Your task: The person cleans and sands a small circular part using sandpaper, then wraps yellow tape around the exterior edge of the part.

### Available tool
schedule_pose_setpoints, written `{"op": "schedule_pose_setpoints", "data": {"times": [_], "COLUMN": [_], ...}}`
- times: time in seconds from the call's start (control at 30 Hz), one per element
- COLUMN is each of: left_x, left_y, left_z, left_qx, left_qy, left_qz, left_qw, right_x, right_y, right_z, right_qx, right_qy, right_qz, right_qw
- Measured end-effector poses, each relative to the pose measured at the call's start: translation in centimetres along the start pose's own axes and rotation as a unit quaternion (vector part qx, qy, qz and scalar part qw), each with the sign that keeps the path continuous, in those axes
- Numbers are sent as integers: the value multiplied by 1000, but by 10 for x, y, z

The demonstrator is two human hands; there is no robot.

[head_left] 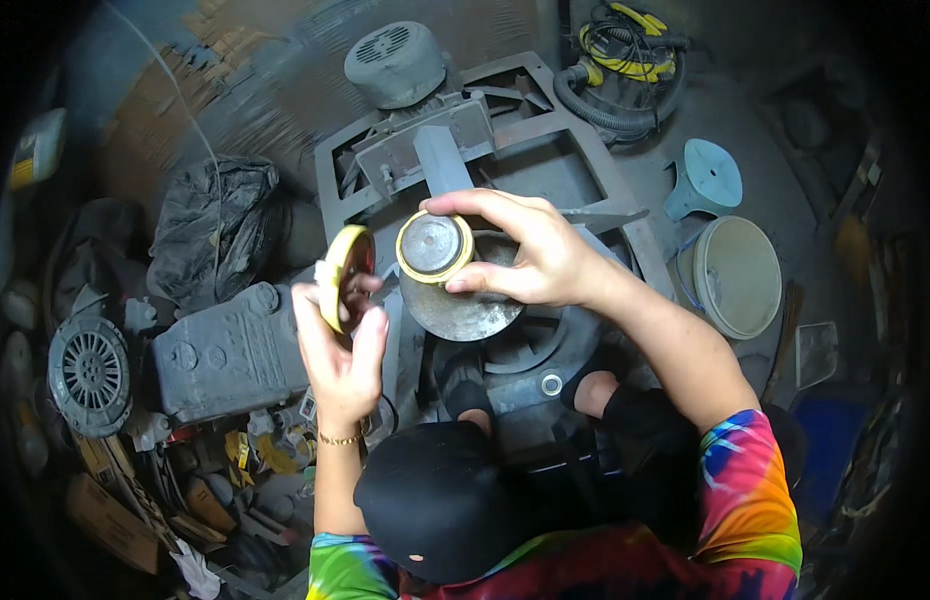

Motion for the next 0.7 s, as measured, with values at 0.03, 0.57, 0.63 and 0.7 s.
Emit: {"op": "schedule_pose_setpoints", "data": {"times": [0.03, 0.57, 0.63, 0.7], "left_x": [7, -72, -71, -71], "left_y": [10, 19, 21, 22], "left_z": [8, -50, -57, -55], "left_qx": [74, 46, 48, 3], "left_qy": [-111, -430, -467, -462], "left_qz": [23, -189, -180, -149], "left_qw": [991, 882, 864, 874], "right_x": [2, -3, -6, -8], "right_y": [-1, 0, 1, 0], "right_z": [0, 2, 2, 1], "right_qx": [1, -19, -18, -26], "right_qy": [1, -37, -38, -52], "right_qz": [5, -5, -2, -4], "right_qw": [1000, 999, 999, 998]}}
Point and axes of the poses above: each hand's wrist, its own y-axis away from the middle knuckle, its own z-axis out of the back of the hand, x = y × z, the point moved 7 cm from there along -y, towards the middle knuckle, and after that the axes turned 3 degrees about -y, right-handed, at the moved point
